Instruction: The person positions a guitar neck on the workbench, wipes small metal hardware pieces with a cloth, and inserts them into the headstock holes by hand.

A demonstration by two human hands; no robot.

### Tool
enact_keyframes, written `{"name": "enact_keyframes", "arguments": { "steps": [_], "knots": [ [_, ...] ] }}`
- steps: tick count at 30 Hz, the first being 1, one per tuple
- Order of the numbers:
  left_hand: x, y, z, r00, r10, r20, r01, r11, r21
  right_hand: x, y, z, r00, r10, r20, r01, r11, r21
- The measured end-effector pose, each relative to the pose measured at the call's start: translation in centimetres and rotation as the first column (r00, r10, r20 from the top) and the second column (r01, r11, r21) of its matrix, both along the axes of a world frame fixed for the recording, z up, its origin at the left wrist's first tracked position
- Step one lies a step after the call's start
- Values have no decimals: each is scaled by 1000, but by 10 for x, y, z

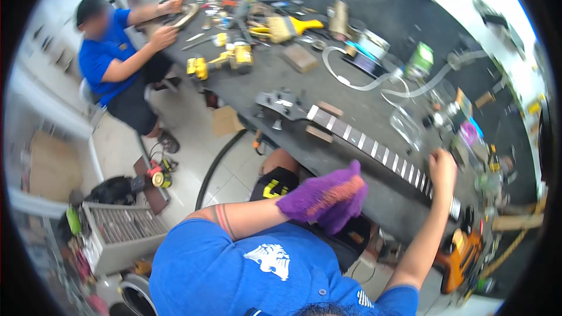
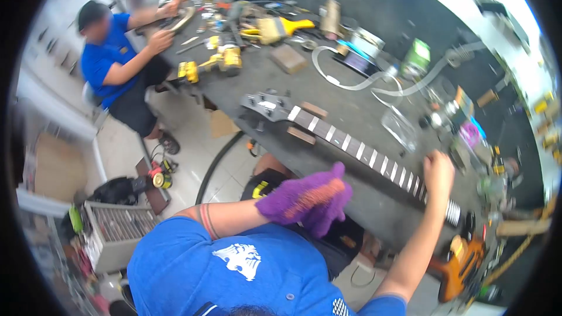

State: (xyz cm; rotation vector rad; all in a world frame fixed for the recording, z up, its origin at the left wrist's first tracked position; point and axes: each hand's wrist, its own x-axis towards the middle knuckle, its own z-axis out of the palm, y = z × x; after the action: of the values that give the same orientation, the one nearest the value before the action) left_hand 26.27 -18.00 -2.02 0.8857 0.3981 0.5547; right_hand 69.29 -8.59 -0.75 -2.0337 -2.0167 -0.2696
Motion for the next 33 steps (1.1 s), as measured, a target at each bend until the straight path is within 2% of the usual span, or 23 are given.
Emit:
{"name": "enact_keyframes", "arguments": {
  "steps": [2, 4, 6, 8, 10, 11, 13, 15, 18, 21, 24, 27, 30, 33],
  "knots": [
    [1, -1, -4, 998, 43, 43, -44, 999, 18, -56, -36, 48, 979, -62, -195, 82, 992, 100],
    [4, -2, -11, 983, 124, 136, -122, 992, -23, -124, -77, 77, 841, 163, -516, -85, 981, 172],
    [10, -3, -18, 957, 188, 222, -175, 982, -75, -191, -114, 87, 634, 396, -664, -318, 917, 243],
    [19, -2, -34, 910, 265, 320, -233, 963, -136, -224, -129, 69, 696, 524, -492, -430, 852, 299],
    [28, 1, -54, 862, 320, 393, -278, 947, -162, -238, -135, 46, 638, 489, -594, -358, 872, 334],
    [30, 1, -62, 852, 335, 403, -294, 942, -161, -239, -134, 44, 706, 511, -490, -373, 857, 357],
    [18, 3, -57, 900, 280, 335, -271, 960, -74, -242, -135, 49, 736, 546, -401, -426, 834, 351],
    [7, -2, -45, 905, 285, 315, -268, 959, -97, -247, -137, 52, 740, 568, -360, -459, 818, 347],
    [-4, -6, -34, 907, 301, 296, -295, 953, -66, -251, -141, 42, 631, 482, -607, -385, 875, 294],
    [-10, -10, -24, 878, 342, 334, -258, 927, -271, -254, -141, 41, 524, 497, -692, -433, 855, 287],
    [-6, -17, -26, 824, 418, 382, -314, 899, -305, -256, -141, 33, 454, 474, -754, -417, 861, 291],
    [-1, -10, -46, 854, 303, 424, -257, 953, -163, -261, -145, 26, 356, 485, -799, -379, 856, 351],
    [-4, 0, -36, 843, 309, 441, -142, 918, -371, -266, -151, 19, 285, 457, -842, -317, 874, 367],
    [-11, 10, -32, 937, 208, 280, -220, 975, 12, -266, -154, 10, 152, 359, -921, -280, 909, 308]
  ]
}}
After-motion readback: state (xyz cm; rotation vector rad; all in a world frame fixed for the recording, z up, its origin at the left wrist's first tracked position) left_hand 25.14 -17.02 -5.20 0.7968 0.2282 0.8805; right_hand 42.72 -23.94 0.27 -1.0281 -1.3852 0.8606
